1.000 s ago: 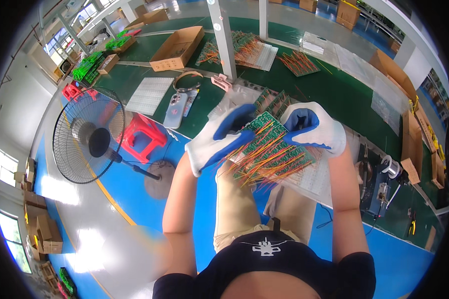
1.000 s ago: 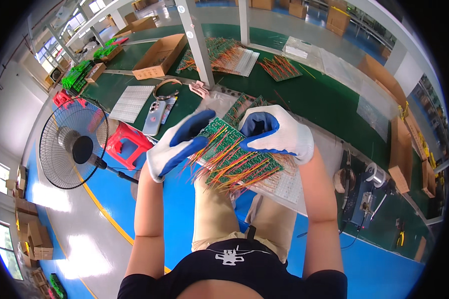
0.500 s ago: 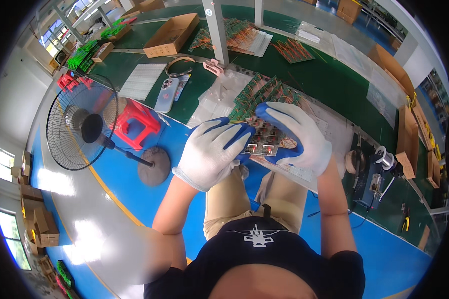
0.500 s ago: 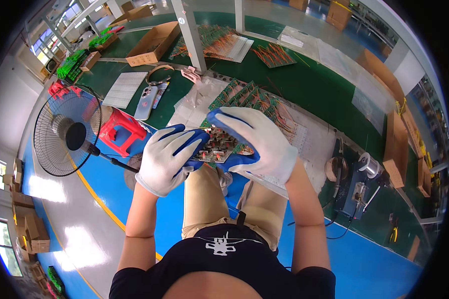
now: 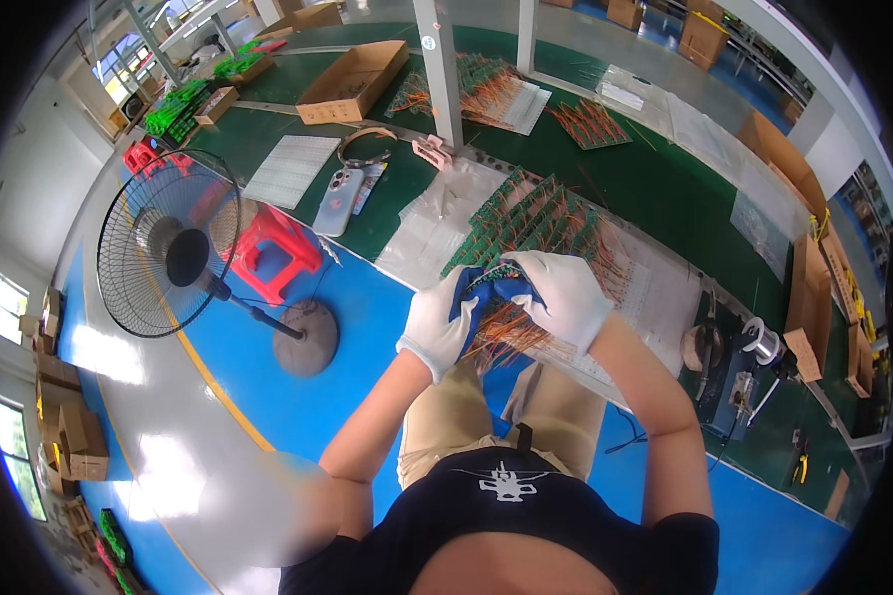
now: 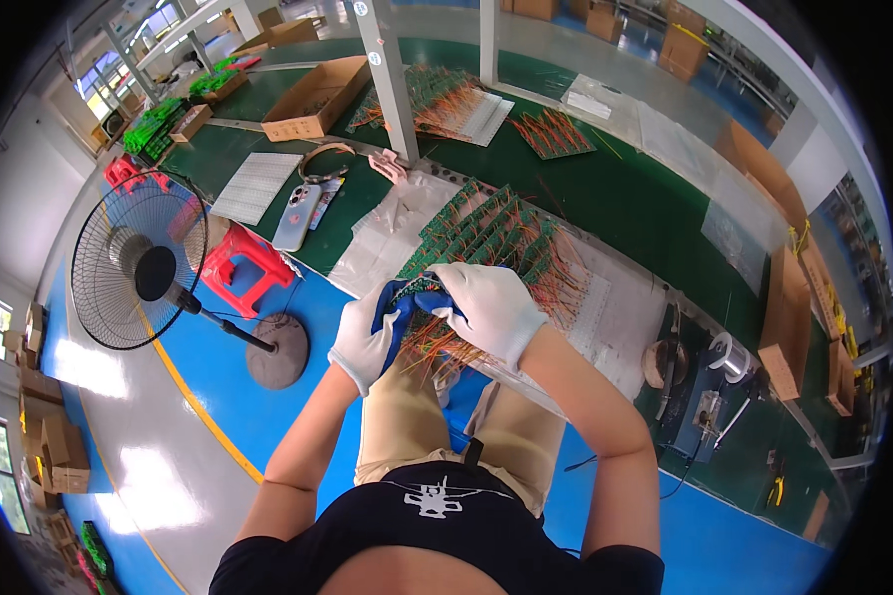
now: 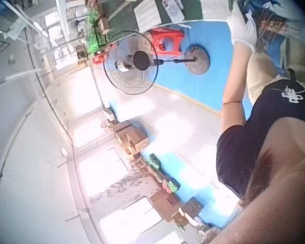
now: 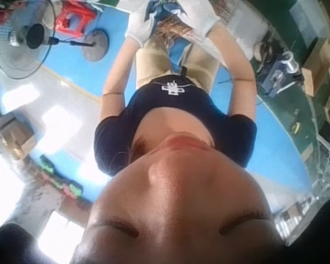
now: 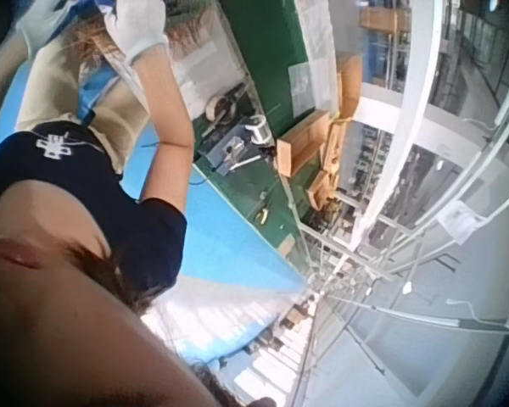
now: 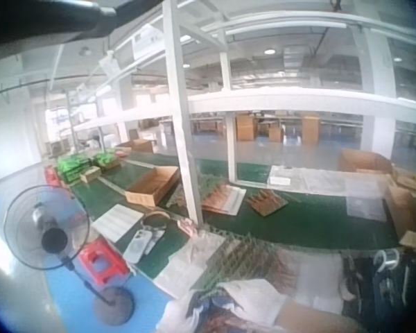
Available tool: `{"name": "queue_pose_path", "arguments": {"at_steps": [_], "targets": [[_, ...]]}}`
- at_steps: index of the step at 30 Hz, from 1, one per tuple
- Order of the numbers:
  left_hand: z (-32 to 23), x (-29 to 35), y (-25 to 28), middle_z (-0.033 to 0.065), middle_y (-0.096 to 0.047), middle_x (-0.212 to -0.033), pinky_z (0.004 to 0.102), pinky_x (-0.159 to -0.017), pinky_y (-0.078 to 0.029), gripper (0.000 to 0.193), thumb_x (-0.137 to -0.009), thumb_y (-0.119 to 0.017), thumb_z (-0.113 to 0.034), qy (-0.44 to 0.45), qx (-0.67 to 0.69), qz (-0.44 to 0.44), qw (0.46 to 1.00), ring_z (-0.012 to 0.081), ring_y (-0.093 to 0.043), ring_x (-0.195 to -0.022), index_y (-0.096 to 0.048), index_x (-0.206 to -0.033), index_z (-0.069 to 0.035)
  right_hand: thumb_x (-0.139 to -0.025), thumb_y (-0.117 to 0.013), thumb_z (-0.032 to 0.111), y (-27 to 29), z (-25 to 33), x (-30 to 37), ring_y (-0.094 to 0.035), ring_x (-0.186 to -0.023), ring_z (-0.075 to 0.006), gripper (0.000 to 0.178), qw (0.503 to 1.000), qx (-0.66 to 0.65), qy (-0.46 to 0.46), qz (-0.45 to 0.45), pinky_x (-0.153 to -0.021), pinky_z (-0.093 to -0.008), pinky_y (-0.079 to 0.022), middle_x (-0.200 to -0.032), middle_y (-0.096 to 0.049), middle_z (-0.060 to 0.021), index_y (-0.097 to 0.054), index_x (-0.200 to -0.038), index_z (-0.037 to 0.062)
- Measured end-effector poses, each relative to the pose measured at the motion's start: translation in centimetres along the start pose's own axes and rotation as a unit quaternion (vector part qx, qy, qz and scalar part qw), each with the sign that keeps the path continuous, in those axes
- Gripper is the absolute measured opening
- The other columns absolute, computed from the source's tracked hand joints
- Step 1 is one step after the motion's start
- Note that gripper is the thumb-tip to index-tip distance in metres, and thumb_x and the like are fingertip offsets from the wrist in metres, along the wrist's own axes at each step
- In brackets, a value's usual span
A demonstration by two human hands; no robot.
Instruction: Soldering wires onto LED circuit boards at a factory workstation.
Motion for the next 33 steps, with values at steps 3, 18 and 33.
{"name": "queue_pose_path", "arguments": {"at_steps": [3,18,33], "targets": [[2.0,-0.8,-1.0,0.0267,-0.059,-0.085,0.046,-0.068,-0.046,0.027,-0.08,-0.051,-0.007,0.028,-0.039,-0.058,0.997,0.0451,-0.056,-0.081,-0.054,-0.105,0.001,-0.072,-0.066,0.015,-1.0,-1.3,-0.9,-0.061,-0.073,-0.0321,0.035,1.0,0.023,-0.017,-0.01,-0.062,-0.0408,-0.048,-0.083,-0.061,-0.014,-0.052,-0.102,0.0025],[5.4,-5.5,-1.5,0.0273,-0.059,-0.088,0.046,-0.071,-0.045,0.022,-0.083,-0.051,-0.016,0.07,-0.033,-0.161,0.984,0.0451,-0.055,-0.084,-0.059,-0.096,0.0,-0.079,-0.062,0.021,-2.4,-4.8,-5.5,-0.061,-0.071,-0.0341,0.026,0.988,0.136,-0.052,0.042,-0.061,-0.0436,-0.049,-0.077,-0.06,-0.0148,-0.049,-0.094,0.0047],[4.0,-4.8,-0.9,0.0181,-0.052,-0.069,0.0343,-0.062,-0.042,0.033,-0.09,-0.051,-0.028,0.079,0.142,-0.079,0.984,0.0205,-0.045,-0.062,-0.056,-0.089,0.004,-0.088,-0.053,0.025,-0.1,-7.2,-3.9,-0.061,-0.078,-0.0367,0.026,0.961,-0.025,-0.128,0.244,-0.07,-0.042,-0.046,-0.084,-0.062,-0.022,-0.055,-0.098,0.0016]]}}
Point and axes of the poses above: each hand's wrist, its own x-axis away from the middle knuckle, its own y-axis out of the back of the hand, z = x × y, the point moved 4 cm from there along -x, towards the middle knuckle
